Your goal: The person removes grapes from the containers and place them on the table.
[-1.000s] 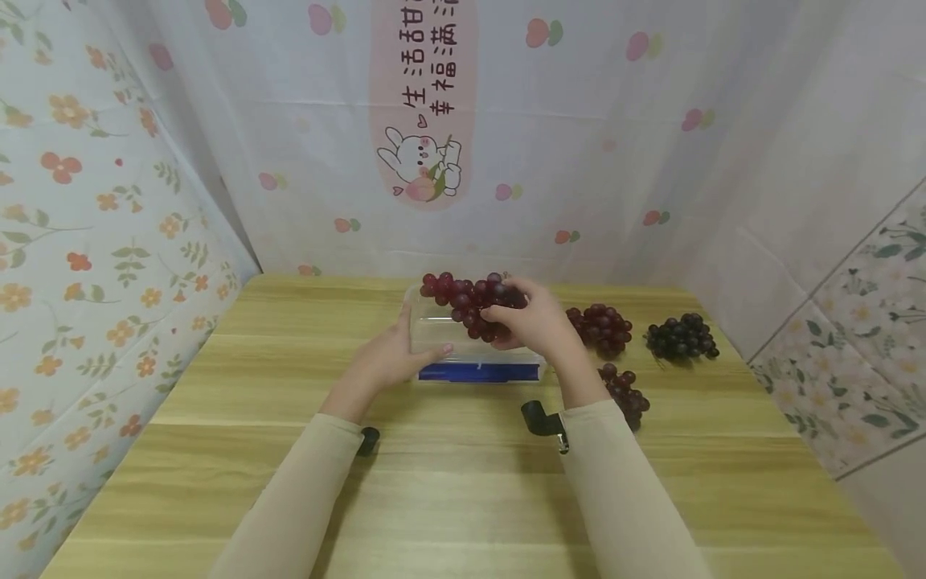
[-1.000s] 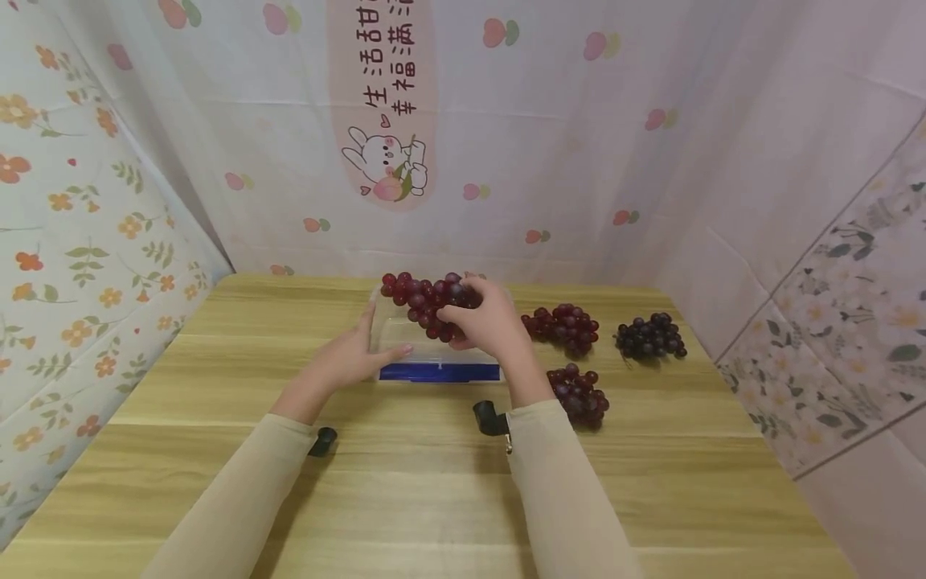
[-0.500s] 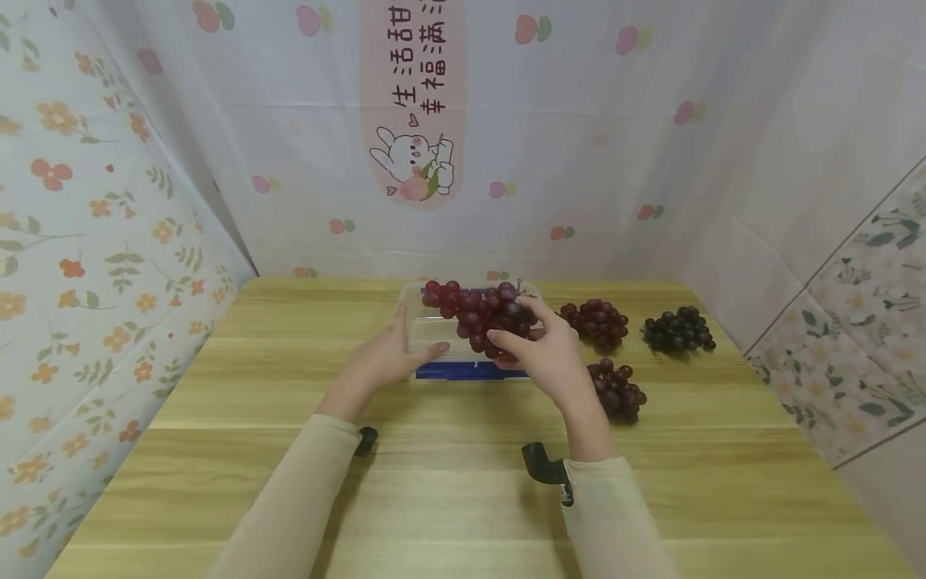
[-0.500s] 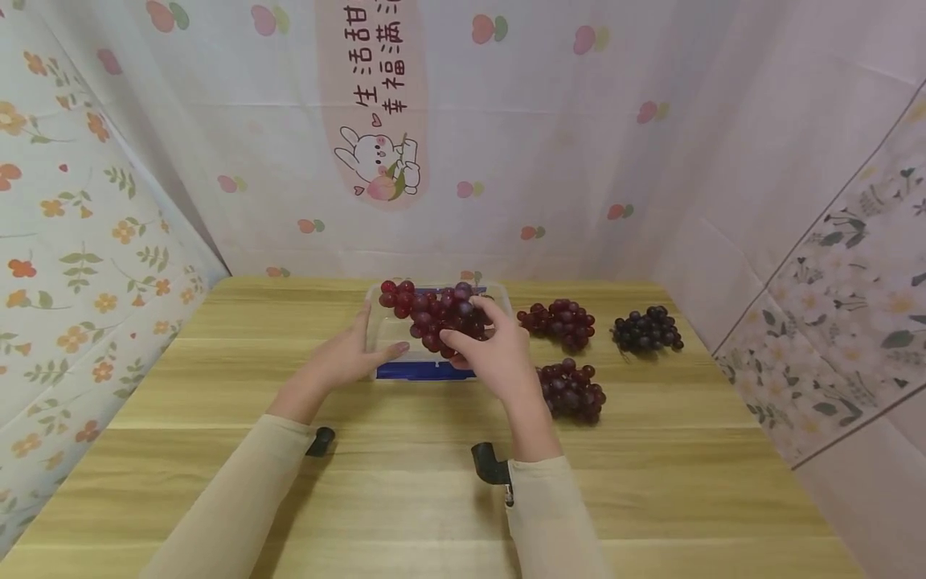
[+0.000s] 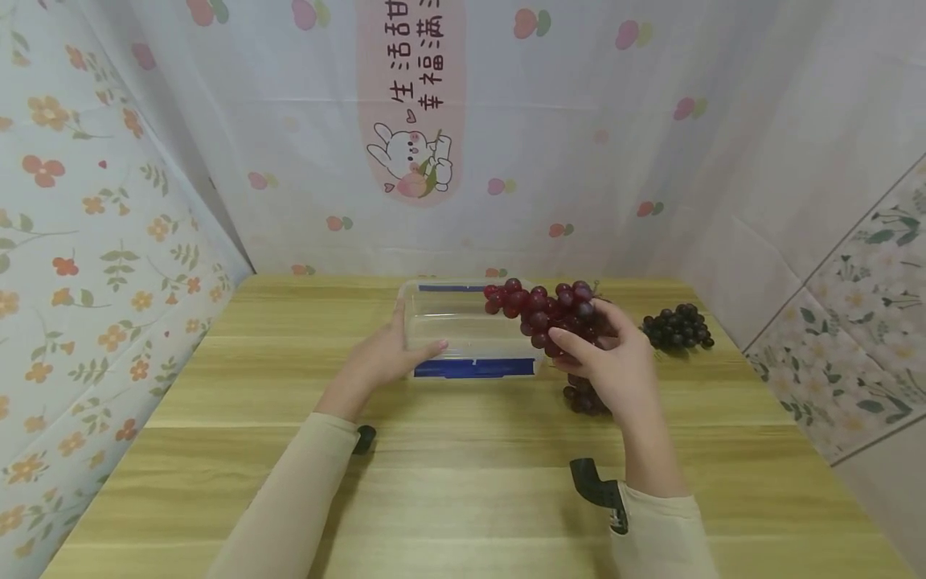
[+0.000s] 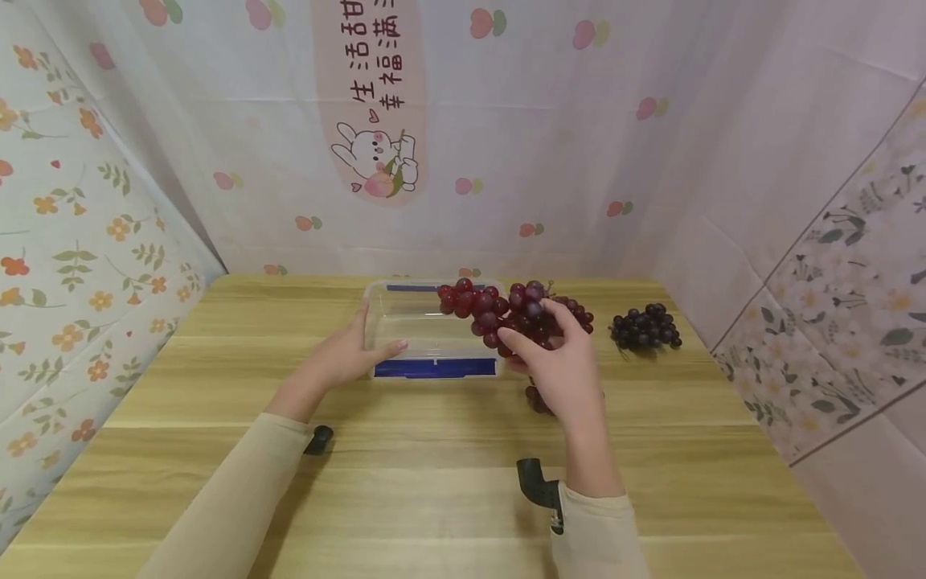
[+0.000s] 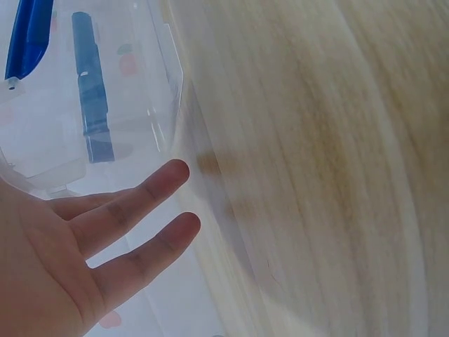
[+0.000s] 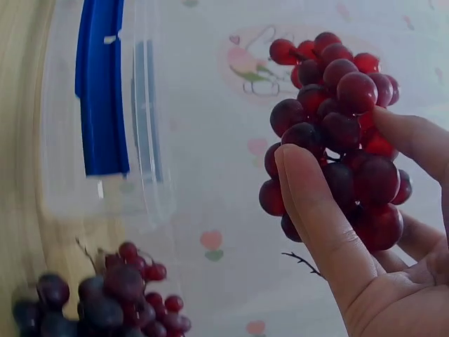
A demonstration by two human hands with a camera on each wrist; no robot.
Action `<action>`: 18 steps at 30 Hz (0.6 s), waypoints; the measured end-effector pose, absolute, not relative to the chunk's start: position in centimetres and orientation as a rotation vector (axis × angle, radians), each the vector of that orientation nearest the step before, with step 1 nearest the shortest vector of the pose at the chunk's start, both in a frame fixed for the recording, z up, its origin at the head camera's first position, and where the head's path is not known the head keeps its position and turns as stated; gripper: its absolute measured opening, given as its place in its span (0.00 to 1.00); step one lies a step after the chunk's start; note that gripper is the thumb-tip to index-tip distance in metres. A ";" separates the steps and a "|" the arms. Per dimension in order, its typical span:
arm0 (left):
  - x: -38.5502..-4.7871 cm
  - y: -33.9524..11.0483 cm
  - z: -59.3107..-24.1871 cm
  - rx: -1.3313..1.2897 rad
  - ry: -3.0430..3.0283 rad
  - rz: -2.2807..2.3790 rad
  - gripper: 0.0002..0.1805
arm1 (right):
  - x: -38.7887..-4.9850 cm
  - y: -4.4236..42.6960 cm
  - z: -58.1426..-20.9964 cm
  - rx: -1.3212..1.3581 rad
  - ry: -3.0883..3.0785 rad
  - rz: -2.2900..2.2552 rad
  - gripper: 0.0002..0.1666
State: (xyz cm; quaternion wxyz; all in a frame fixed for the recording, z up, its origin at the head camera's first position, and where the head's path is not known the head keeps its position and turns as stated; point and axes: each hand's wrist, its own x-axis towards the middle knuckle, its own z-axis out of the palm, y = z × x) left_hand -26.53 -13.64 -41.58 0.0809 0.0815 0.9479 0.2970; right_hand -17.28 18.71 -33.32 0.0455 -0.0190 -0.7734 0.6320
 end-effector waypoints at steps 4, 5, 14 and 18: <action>-26.5 -13.7 -41.7 0.233 2.820 0.912 0.76 | -16.6 20.0 -33.4 -0.160 -2.397 1.866 0.54; -26.5 -13.8 -41.7 0.235 2.818 0.916 0.76 | -16.6 20.4 -33.4 -0.179 -2.400 1.859 0.55; -26.3 -13.8 -41.5 0.226 2.835 0.928 0.74 | -15.7 24.0 -33.9 -0.312 -2.311 1.818 0.57; -26.2 -13.7 -41.5 0.234 2.829 0.917 0.75 | -14.8 25.8 -34.2 -0.398 -2.319 1.762 0.58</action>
